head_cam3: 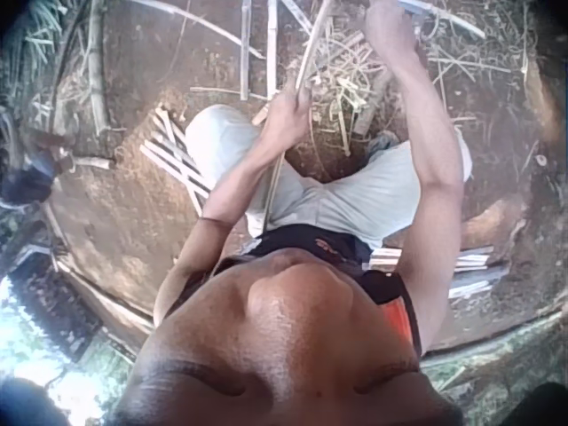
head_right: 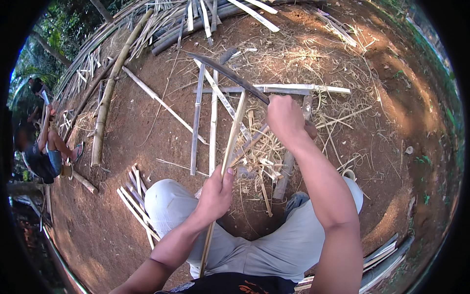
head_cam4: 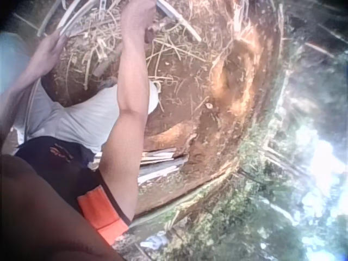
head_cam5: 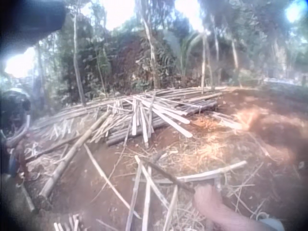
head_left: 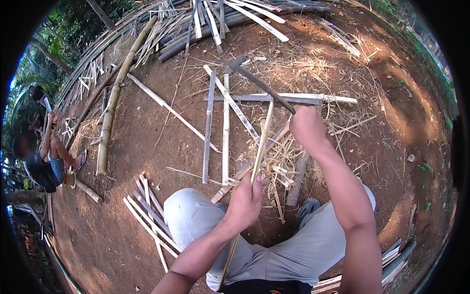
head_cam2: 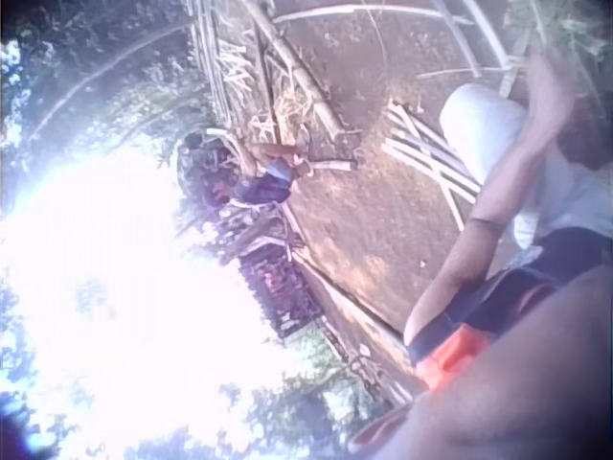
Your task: The person sits on the ground and uses a machete to split long bamboo poles into thin strips. They repeatedly strike the bamboo against a wooden block to separate the layers, then use the blade to shave and refine the strips. The finished strips are placed in a pile on the ground.
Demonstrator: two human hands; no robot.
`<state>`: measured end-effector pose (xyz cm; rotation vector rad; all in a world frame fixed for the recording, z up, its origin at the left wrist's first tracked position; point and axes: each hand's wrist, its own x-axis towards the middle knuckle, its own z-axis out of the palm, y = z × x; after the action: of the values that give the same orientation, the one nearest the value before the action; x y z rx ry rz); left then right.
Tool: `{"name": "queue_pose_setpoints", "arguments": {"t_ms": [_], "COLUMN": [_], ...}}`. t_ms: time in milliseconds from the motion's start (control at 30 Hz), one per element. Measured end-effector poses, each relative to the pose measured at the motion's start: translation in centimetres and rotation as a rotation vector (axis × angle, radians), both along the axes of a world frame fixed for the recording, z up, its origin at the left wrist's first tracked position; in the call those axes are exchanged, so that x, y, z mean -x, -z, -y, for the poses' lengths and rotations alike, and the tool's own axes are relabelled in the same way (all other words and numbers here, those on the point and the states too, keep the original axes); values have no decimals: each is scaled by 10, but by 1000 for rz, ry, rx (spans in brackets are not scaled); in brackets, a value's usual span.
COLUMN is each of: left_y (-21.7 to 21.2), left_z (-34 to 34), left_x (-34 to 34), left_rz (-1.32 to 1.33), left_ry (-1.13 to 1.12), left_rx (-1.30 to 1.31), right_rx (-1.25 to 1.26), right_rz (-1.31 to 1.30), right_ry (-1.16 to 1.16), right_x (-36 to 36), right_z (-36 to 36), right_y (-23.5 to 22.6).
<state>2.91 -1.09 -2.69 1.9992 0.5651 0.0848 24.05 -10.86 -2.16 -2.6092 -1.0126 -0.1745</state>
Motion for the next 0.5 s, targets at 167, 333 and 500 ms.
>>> {"name": "queue_pose_setpoints", "arguments": {"t_ms": [167,333,500], "left_y": [11,9,20], "left_z": [-8,-9,-18], "left_x": [6,4,0], "left_rz": [73,33,58], "left_ry": [-45,-35,-146], "left_rx": [0,29,494], "right_rx": [95,11,-119], "right_rz": [129,-136,-242], "right_ry": [-427,50,105], "right_x": [60,-10,10], "right_z": [-5,-6,-10], "right_y": [17,5,-5]}}
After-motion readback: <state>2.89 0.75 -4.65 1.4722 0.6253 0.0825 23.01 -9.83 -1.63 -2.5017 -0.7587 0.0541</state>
